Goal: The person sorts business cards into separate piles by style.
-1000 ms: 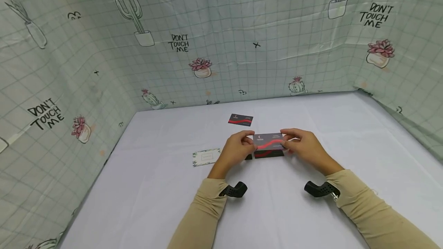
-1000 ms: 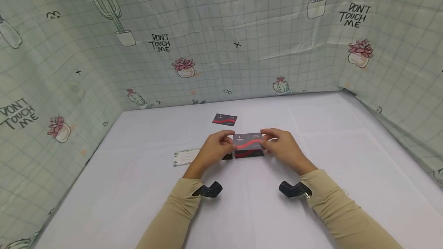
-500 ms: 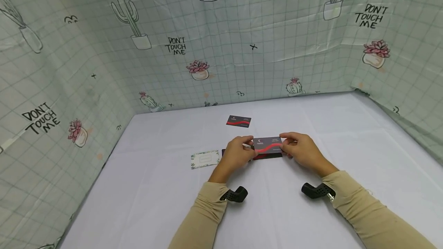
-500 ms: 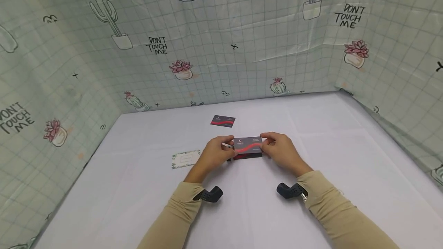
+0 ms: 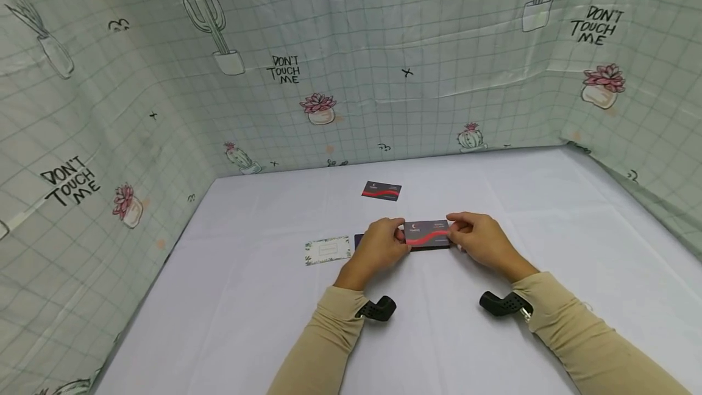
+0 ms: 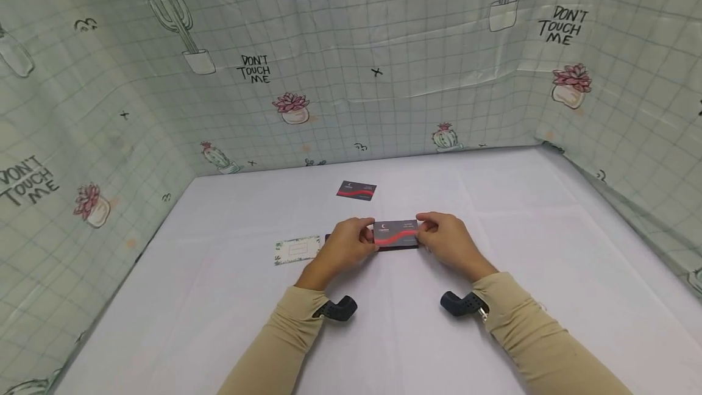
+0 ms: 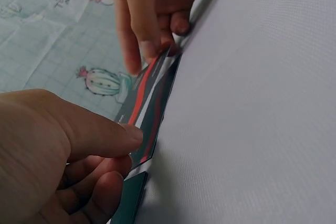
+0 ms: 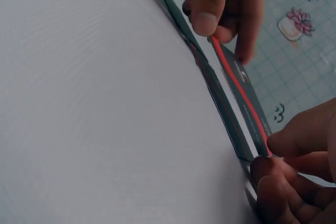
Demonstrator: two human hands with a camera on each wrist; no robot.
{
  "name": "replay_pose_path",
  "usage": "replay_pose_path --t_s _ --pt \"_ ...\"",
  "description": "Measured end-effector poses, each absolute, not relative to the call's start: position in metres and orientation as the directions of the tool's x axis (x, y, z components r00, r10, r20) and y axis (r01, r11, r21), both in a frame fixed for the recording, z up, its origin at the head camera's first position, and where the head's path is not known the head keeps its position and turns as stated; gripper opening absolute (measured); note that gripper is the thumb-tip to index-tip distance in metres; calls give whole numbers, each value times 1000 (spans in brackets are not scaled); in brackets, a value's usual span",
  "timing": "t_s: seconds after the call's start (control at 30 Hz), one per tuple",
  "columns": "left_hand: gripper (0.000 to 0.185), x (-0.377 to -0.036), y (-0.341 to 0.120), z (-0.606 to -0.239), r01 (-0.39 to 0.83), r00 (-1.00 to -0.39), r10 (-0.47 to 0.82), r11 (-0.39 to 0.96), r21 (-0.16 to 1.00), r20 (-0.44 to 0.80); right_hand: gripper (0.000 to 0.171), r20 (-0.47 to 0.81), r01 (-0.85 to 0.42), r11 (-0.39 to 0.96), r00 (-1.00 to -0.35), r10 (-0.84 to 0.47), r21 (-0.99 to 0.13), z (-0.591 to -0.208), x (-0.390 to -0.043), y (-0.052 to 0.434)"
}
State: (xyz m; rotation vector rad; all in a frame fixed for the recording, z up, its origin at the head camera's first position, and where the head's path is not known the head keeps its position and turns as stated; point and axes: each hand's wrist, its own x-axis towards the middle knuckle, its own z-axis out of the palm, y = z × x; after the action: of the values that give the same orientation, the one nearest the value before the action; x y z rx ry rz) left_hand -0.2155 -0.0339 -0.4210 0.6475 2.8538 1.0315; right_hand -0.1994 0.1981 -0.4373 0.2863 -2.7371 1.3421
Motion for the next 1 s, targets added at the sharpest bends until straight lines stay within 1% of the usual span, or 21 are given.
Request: replay_pose_path --t_s 0.1,0.23,0.37,0.4,0.43,0.57,0.7,0.8,1.0 --pt "49 -214 -33 -420 391 -907 412 739 549 92 38 149 -202 630 -979 -136 -750 -438 -199 198" --pt "45 -213 -32 -418 389 -906 419 762 518 64 38 141 -205 646 -979 -149 -735 -437 -198 198" --pt "17 -215 -33 -417 390 -905 424 781 488 44 37 164 -235 660 -972 -168 -713 -438 -200 196" --pt "12 -216 -33 -417 389 -905 423 787 479 39 37 171 -242 664 -970 -172 -708 -439 -201 195" --pt "11 -217 -33 -417 391 -904 425 791 470 37 37 175 -247 666 -969 -174 -704 -439 -201 195" --pt "13 -218 -33 -418 381 -908 419 800 463 24 37 176 -245 675 -970 -170 -696 -439 -200 193" --pt "34 -218 -34 -417 380 -910 413 797 469 36 36 176 -239 676 -971 -162 -697 -438 -199 193" --pt "42 -217 -34 -417 398 -905 420 789 468 62 36 176 -237 675 -971 -160 -698 -439 -199 193" --pt "41 -215 -32 -417 422 -897 433 773 474 92 34 179 -236 674 -972 -154 -700 -440 -199 194"
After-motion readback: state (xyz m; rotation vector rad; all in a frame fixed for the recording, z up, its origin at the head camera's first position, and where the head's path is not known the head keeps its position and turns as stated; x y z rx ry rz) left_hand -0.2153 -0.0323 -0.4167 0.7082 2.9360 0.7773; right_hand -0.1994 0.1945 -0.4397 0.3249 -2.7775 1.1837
